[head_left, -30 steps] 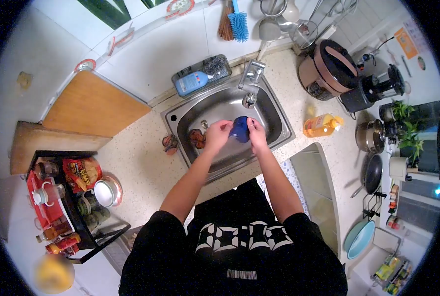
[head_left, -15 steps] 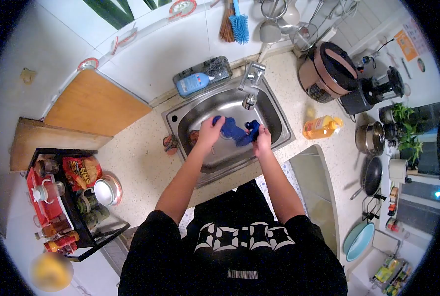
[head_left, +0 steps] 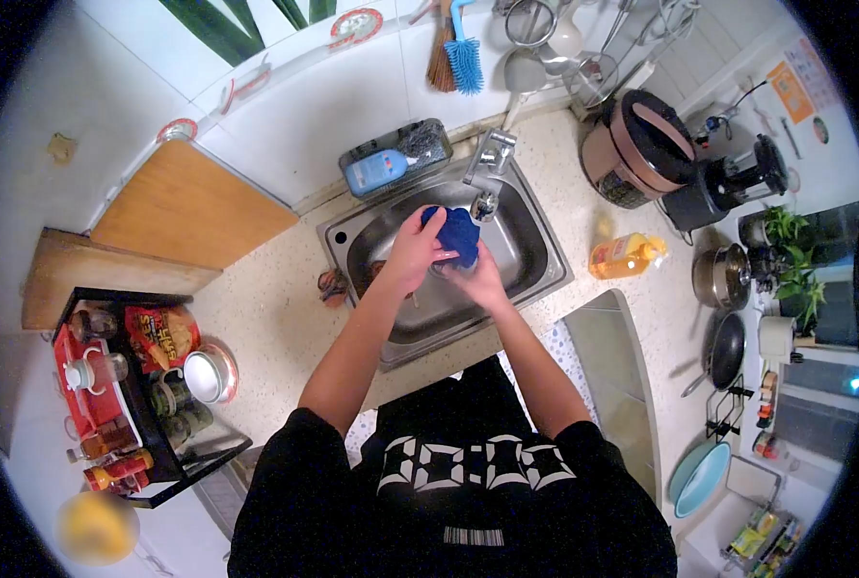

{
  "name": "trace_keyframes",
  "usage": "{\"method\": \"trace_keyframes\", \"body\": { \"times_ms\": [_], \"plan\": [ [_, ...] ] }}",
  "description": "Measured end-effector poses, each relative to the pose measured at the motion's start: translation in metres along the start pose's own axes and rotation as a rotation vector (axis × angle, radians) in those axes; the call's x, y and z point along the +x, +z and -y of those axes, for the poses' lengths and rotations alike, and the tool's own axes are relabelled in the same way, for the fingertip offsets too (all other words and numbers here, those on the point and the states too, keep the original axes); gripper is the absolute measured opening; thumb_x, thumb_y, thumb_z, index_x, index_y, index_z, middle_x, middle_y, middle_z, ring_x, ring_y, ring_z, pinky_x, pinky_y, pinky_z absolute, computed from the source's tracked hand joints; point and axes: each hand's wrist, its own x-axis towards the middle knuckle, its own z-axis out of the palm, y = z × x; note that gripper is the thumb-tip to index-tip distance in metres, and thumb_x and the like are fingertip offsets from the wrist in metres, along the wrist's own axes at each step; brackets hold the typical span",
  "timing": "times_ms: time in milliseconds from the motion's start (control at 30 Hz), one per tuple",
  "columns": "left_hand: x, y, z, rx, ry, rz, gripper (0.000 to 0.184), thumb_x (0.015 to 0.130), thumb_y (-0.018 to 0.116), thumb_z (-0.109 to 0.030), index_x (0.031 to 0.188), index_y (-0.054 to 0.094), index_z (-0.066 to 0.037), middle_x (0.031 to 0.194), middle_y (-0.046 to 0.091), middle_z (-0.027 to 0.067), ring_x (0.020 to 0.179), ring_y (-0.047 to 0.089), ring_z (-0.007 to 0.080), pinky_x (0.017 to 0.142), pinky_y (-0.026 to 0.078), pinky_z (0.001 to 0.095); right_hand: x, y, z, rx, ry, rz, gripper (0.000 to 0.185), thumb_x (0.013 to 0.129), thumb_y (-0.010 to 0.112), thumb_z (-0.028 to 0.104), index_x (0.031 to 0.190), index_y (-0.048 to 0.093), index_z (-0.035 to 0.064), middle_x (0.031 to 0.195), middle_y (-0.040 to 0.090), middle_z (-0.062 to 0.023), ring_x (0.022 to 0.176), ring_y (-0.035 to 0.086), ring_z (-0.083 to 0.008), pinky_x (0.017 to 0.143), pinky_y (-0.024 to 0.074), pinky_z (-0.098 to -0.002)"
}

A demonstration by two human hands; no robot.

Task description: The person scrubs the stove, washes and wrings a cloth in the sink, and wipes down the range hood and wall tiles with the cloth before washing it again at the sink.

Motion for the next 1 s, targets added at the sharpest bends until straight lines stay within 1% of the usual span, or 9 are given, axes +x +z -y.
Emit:
{"method": "trace_keyframes", "body": {
  "times_ms": [100, 200, 300, 400, 500, 600, 700, 867, 1000],
  "plan": [
    [-0.002, -0.009, -0.004, -0.043, 0.016, -0.050, 0.031, 0.102, 0.065, -0.031, 0.122, 0.059, -0.008, 0.096, 0.066, 0.0032, 0.070, 0.064, 0.0143, 0.070, 0.064, 0.0428, 0.011, -0.009, 0.025, -0.064, 0.293, 0.161, 0.089, 0.070, 0.091, 0.017, 0.145, 0.047, 0.0024, 0.125, 0.062, -0.0192, 0.114, 0.061, -0.0361, 0.103, 0.0483, -0.0407],
    [-0.012, -0.021, -0.019, -0.128, 0.036, -0.113, 0.028, 0.101, 0.068, -0.030, 0.117, 0.061, -0.008, 0.084, 0.058, 0.0003, 0.065, 0.054, 0.0103, 0.070, 0.064, 0.0431, 0.009, 0.004, 0.007, -0.309, 0.039, -0.010, 0.073, 0.071, 0.090, 0.017, 0.136, 0.057, 0.0049, 0.114, 0.066, -0.0135, 0.104, 0.063, -0.0220, 0.095, 0.0512, -0.0359],
    [-0.026, -0.024, -0.036, -0.170, 0.033, -0.177, 0.028, 0.101, 0.067, -0.029, 0.118, 0.063, -0.007, 0.084, 0.061, -0.0004, 0.065, 0.056, 0.0104, 0.069, 0.063, 0.0441, 0.004, 0.014, 0.022, -0.308, -0.263, -0.157, 0.069, 0.071, 0.090, 0.016, 0.133, 0.060, 0.0026, 0.114, 0.067, -0.0170, 0.100, 0.066, -0.0250, 0.092, 0.0541, -0.0391],
    [-0.036, -0.019, -0.043, -0.208, 0.035, 0.035, 0.030, 0.102, 0.065, -0.029, 0.123, 0.064, -0.007, 0.093, 0.066, 0.0022, 0.073, 0.064, 0.0126, 0.070, 0.063, 0.0418, 0.007, 0.030, 0.018, 0.085, -0.099, 0.081, 0.055, 0.075, 0.085, 0.012, 0.125, 0.065, 0.0018, 0.109, 0.070, -0.0173, 0.098, 0.067, -0.0228, 0.092, 0.0536, -0.0380],
    [-0.038, -0.023, -0.043, -0.148, 0.103, 0.001, 0.031, 0.103, 0.063, -0.029, 0.127, 0.064, -0.009, 0.102, 0.069, 0.0038, 0.083, 0.069, 0.0142, 0.069, 0.061, 0.0370, 0.007, 0.032, 0.004, 0.052, 0.278, 0.125, 0.040, 0.080, 0.078, 0.007, 0.118, 0.067, -0.0006, 0.109, 0.072, -0.0183, 0.099, 0.068, -0.0237, 0.091, 0.0530, -0.0373],
    [-0.028, -0.056, -0.041, 0.150, 0.236, -0.251, 0.027, 0.103, 0.063, -0.027, 0.126, 0.066, -0.013, 0.102, 0.069, 0.0030, 0.083, 0.069, 0.0136, 0.067, 0.060, 0.0343, 0.001, 0.018, -0.003, 0.212, 0.279, -0.045, 0.027, 0.083, 0.071, 0.005, 0.109, 0.070, -0.0018, 0.104, 0.073, -0.0184, 0.095, 0.069, -0.0231, 0.086, 0.0528, -0.0359],
    [-0.022, -0.102, -0.023, 0.500, 0.441, -0.350, 0.023, 0.099, 0.069, -0.019, 0.121, 0.070, -0.011, 0.104, 0.070, 0.0033, 0.091, 0.066, 0.0144, 0.080, 0.055, 0.0302, 0.004, -0.010, -0.005, -0.040, 0.329, -0.006, 0.017, 0.087, 0.072, 0.006, 0.103, 0.072, -0.0019, 0.090, 0.069, -0.0025, 0.079, 0.064, -0.0144, 0.075, 0.0527, -0.0281],
    [0.002, -0.165, 0.036, 0.634, 0.400, -0.451, 0.024, 0.096, 0.070, -0.013, 0.119, 0.071, -0.008, 0.105, 0.071, 0.0058, 0.100, 0.064, 0.0178, 0.092, 0.050, 0.0323, 0.004, -0.029, 0.028, -0.025, 0.103, 0.111, 0.023, 0.080, 0.071, 0.003, 0.102, 0.073, -0.0042, 0.123, 0.063, -0.0093, 0.114, 0.061, -0.0212, 0.097, 0.0472, -0.0322],
    [0.002, -0.148, 0.074, 0.965, 0.492, -0.319, 0.040, 0.094, 0.070, -0.010, 0.133, 0.065, -0.009, 0.140, 0.061, 0.0108, 0.112, 0.063, 0.0202, 0.100, 0.048, 0.0332, 0.005, -0.022, 0.063, 0.300, 0.183, 0.138, 0.027, 0.076, 0.071, 0.005, 0.103, 0.075, -0.0014, 0.129, 0.063, -0.0106, 0.121, 0.059, -0.0257, 0.106, 0.0441, -0.0346]
  ]
}}
